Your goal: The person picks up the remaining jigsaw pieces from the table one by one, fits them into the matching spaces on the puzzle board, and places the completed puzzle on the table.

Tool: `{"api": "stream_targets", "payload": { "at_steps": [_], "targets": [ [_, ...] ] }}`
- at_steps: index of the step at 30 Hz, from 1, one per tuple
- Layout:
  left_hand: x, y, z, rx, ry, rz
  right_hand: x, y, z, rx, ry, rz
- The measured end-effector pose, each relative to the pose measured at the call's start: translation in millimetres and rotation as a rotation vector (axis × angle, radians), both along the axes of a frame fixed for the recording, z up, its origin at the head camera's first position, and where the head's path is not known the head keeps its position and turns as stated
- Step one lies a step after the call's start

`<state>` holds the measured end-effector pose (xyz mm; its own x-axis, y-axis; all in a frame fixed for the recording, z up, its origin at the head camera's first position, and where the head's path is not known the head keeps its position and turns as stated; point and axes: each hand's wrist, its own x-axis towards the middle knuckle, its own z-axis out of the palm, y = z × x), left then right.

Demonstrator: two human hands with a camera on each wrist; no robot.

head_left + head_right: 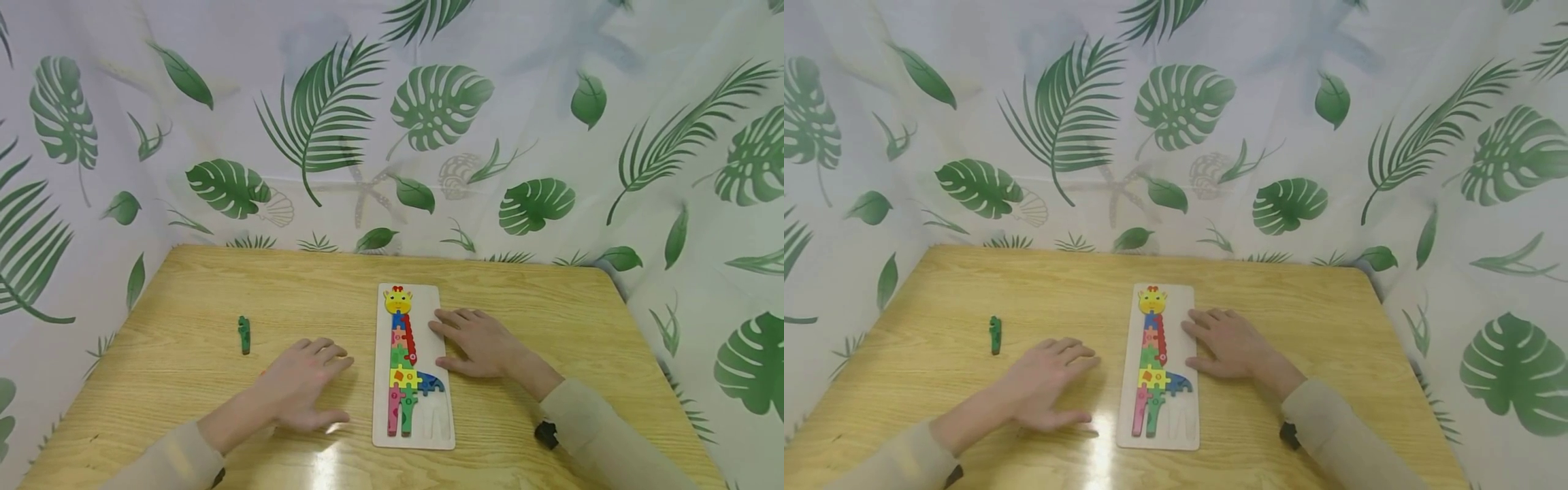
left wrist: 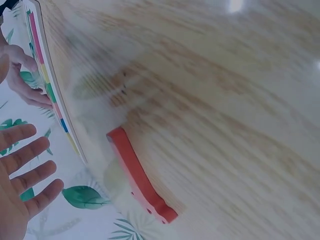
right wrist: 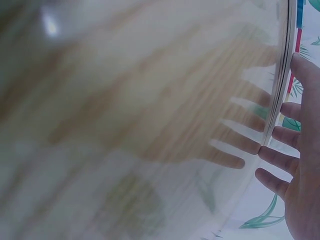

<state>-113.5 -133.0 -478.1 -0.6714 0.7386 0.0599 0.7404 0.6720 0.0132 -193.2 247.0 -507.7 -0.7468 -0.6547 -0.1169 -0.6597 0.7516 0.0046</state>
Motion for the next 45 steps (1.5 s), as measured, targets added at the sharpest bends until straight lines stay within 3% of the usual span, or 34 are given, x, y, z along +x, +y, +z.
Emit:
{"api": "stream_targets", "payload": {
  "at_steps": [12,23,37,45],
  "targets": [
    [2.9,-24.2,-0.1,0.049,0.069,0.065,0.5,0,0.6,0.006,0.015,0.003],
    [9.9,-43.4,-3.1,0.109,0.080,0.155,0.6,1,0.9,-0.007,0.024,0.004],
    [21.6,-73.4,-10.1,0.112,0.069,0.277,-1.4,1,-2.3,0.011,-0.002,-0.008],
    [29.7,-88.7,-13.1,0.084,0.020,0.361,-1.3,1,-3.9,0.010,0.001,-0.005]
  ]
}}
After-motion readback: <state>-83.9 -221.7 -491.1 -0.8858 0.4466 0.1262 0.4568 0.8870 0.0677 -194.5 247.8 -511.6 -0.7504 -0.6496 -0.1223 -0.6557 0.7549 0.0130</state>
